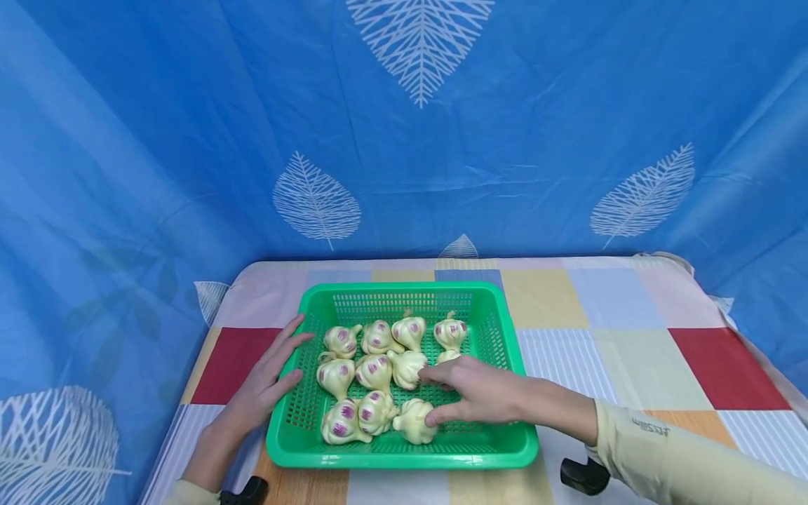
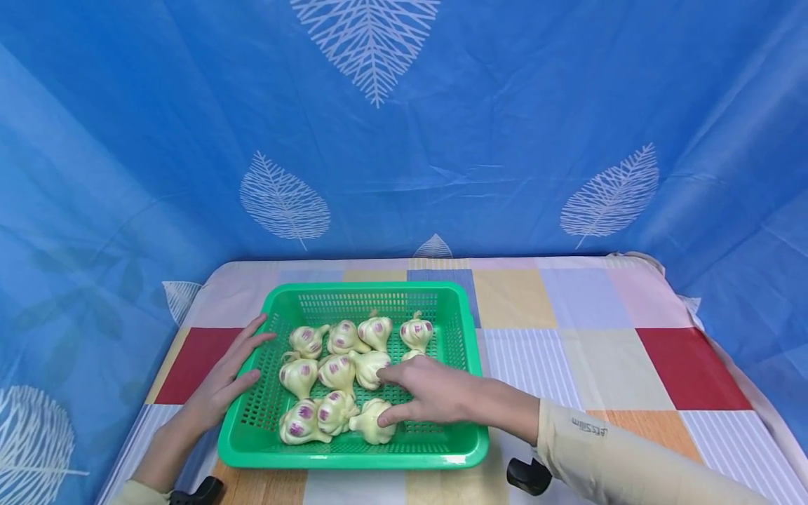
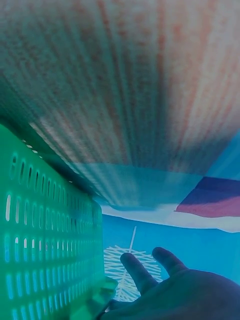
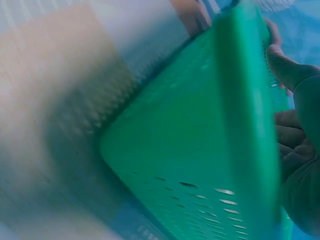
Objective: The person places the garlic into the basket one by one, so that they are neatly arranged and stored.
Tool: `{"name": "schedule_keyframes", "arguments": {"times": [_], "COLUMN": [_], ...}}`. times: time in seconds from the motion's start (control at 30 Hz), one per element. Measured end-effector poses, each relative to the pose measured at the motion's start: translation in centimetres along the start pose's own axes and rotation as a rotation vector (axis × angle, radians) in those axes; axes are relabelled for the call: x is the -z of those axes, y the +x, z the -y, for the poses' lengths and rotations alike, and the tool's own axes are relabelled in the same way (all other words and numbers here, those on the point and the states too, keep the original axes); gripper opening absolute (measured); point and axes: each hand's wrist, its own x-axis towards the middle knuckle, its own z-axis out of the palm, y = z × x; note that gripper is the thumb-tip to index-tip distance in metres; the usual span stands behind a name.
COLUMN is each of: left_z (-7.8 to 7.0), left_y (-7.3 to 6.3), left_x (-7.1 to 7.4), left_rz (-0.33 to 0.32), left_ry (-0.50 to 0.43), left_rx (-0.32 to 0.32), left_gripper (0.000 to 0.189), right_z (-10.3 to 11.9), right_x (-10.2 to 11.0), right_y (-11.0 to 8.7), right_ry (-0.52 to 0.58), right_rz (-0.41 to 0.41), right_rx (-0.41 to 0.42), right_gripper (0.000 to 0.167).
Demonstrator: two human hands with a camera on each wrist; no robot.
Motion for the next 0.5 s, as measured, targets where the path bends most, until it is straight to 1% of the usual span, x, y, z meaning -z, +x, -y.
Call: {"name": "schedule_keyframes", "arguments": {"times": [0.13, 0.23, 0.37, 0.5], "left_z": [-0.1, -0.3, -0.6, -0.9], "left_y": [0.1, 0.2, 0.0, -0.2], "left_x": [0.3, 0.7, 1.3, 1.8], "left_rz": [0.014, 0.03, 0.051, 0.08], "left_ry": [0.046, 0.089, 0.177, 0.247], "left_rx": [0.004, -0.001, 0.001, 0.007], "left_gripper": [0.056, 0.058, 0.064, 0.069], "right_z": [0.5, 0.7, 0.6, 0.0], "right_x": [1.0, 1.7, 2.4, 2.7], "right_y": [-0.7, -1.3, -2.4, -3.6], "right_ry": [-0.007, -0.025, -0.069, -0.158], "right_rz": [0.009, -0.013, -0.084, -0.171], "right_rx": [-0.035, -0.062, -0.085, -0.081], "right_gripper": [0.072, 0.072, 0.076, 0.083]}}
